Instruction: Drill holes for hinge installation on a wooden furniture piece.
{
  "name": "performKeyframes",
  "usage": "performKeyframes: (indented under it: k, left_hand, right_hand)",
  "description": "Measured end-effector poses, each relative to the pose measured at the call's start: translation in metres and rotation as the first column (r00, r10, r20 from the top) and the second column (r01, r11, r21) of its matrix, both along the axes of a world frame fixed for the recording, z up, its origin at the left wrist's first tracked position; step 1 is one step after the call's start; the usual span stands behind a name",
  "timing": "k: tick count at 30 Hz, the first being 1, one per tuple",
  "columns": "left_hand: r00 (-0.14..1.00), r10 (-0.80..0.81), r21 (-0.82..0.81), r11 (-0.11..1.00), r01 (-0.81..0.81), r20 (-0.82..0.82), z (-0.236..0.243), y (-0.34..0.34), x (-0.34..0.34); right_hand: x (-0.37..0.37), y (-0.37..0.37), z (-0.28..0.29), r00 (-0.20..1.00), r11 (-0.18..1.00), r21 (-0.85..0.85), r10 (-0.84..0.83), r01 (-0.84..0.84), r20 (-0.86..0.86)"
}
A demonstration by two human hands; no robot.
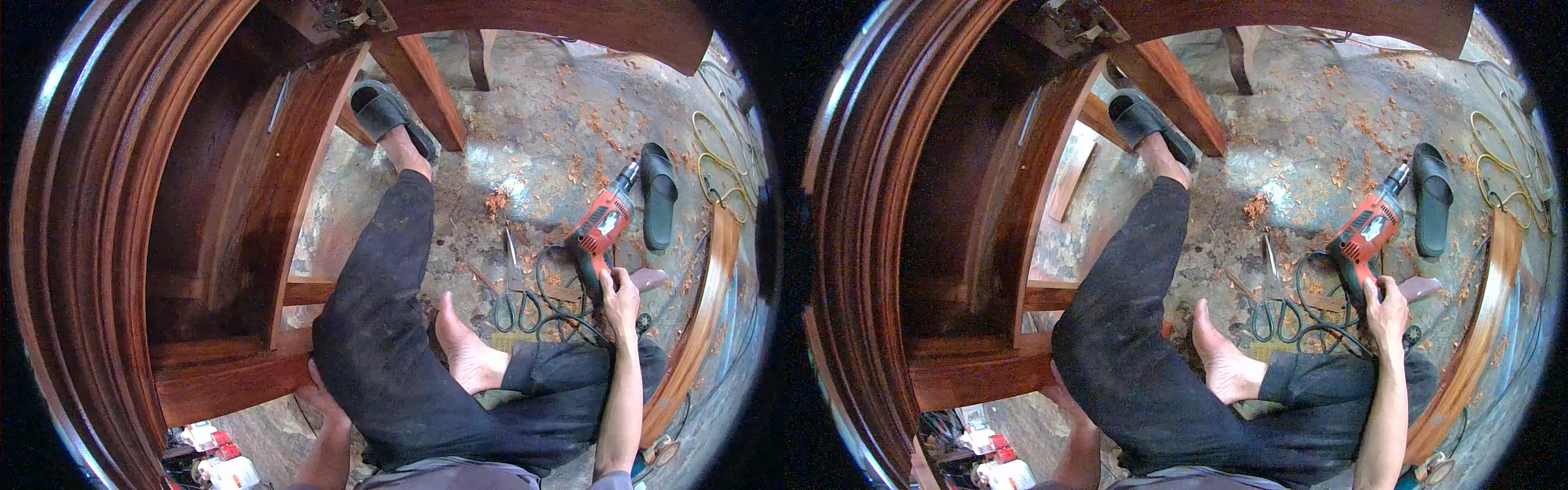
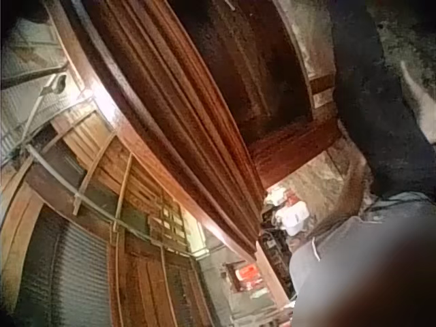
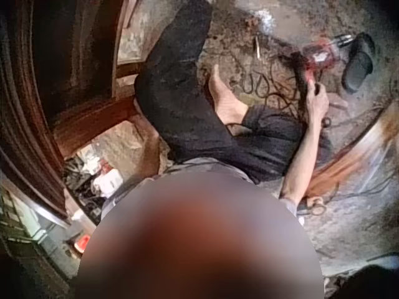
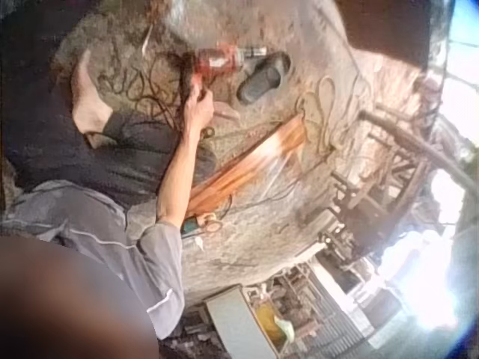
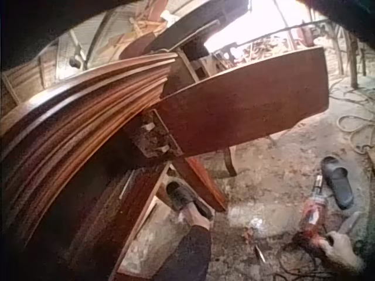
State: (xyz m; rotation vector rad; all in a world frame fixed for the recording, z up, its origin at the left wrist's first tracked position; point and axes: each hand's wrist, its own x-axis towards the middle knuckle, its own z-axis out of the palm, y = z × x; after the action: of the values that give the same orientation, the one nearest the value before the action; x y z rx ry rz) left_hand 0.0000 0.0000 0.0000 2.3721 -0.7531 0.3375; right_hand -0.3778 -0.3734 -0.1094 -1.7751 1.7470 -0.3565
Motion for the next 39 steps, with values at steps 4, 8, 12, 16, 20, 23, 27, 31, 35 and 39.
performKeyframes:
  k: [4,8,12,16,20,23,27,31,35,39]
  left_hand:
    - [0.971,0.124,-0.245,0.954,-0.173,-0.202,0.005,-0.009,-0.002]
    - [0.971,0.028,-0.479,0.866,-0.142,-0.239,0.004,-0.021,-0.003]
    - [0.974,0.072,-0.292,0.947,-0.135,-0.217,0.011,-0.023,-0.004]
    - [0.872,0.063,-0.321,0.915,-0.245,-0.486,0.022,-0.035,-0.019]
    - [0.899,0.276,-0.109,0.938,-0.33,-0.341,0.041,-0.048,-0.03]
    - [0.889,0.142,-0.228,0.938,-0.261,-0.435,0.048,-0.051,-0.03]
    - [0.901,0.06,-0.33,0.918,-0.219,-0.43,0.045,-0.054,-0.029]
    - [0.883,-0.018,-0.427,0.88,-0.209,-0.469,0.039,-0.054,-0.028]
    - [0.911,0.019,-0.324,0.931,-0.166,-0.412,0.04,-0.054,-0.025]
    - [0.906,-0.044,-0.415,0.897,-0.149,-0.421,0.041,-0.055,-0.027]
  right_hand:
    - [0.004,0.0,-0.001,0.999,0.999,-0.04,-0.035,0.035,-0.004]
    - [0.003,-0.001,-0.002,0.997,0.997,-0.013,-0.072,0.072,-0.01]
    - [0.002,-0.002,-0.005,0.997,0.997,-0.022,-0.076,0.076,0.007]
    - [0.0,-0.002,-0.008,0.993,0.996,-0.019,-0.079,0.081,0.086]
    - [-0.002,-0.004,-0.015,0.995,0.998,-0.043,-0.052,0.055,0.085]
    - [-0.004,-0.003,-0.019,0.994,0.997,-0.065,-0.034,0.041,0.107]
    - [-0.006,-0.002,-0.024,0.996,0.995,-0.089,-0.038,0.045,0.079]
    - [-0.005,0.0,-0.025,0.998,0.994,-0.1,-0.041,0.046,0.055]
    - [-0.004,0.002,-0.026,0.997,0.992,-0.106,-0.069,0.07,0.017]
    - [-0.003,0.004,-0.028,0.997,0.992,-0.101,-0.078,0.08,0.027]
